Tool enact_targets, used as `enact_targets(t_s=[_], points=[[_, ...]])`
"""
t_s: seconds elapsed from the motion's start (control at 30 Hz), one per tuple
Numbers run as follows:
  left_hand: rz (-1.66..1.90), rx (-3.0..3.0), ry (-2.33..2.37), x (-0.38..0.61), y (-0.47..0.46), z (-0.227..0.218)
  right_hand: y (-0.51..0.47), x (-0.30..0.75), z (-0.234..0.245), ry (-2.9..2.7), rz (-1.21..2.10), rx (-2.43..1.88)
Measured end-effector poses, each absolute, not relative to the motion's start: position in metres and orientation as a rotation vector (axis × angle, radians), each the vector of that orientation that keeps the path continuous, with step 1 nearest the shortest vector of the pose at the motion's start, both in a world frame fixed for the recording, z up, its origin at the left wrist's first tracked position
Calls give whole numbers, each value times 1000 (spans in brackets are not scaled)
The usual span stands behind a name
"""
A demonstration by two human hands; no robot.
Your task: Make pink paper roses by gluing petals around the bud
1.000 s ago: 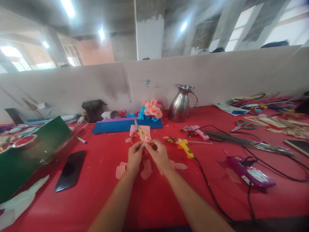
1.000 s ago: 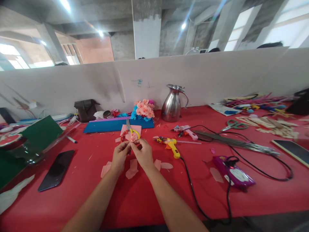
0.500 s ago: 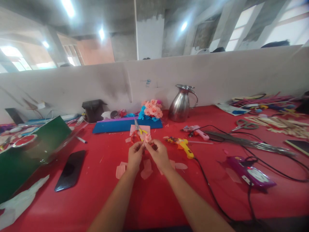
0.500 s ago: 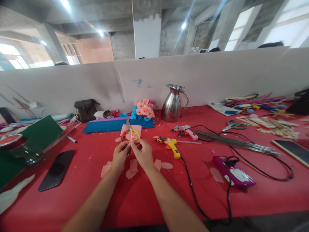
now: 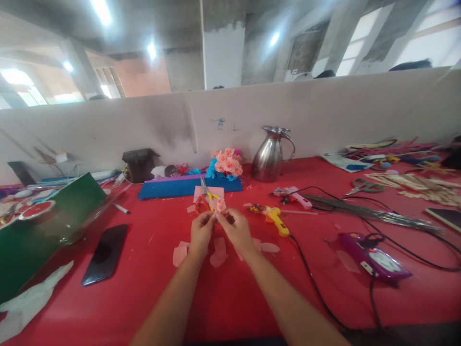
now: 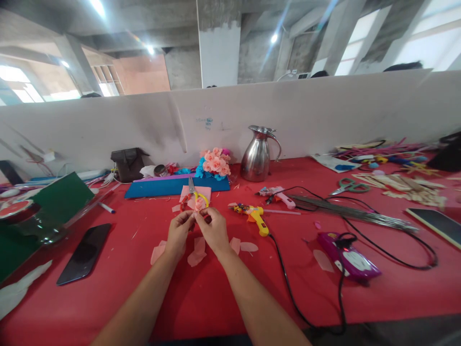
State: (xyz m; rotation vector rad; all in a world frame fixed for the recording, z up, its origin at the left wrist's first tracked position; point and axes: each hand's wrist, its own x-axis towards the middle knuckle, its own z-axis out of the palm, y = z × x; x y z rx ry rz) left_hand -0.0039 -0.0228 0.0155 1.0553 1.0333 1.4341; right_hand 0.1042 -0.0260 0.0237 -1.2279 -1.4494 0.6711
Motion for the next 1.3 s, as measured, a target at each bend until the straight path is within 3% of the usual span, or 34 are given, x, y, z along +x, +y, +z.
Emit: enact_targets(t_s=[1.3], points=[[1402,804,1055,-7,-21,18,-20,115,30,-1461,695,-1248]])
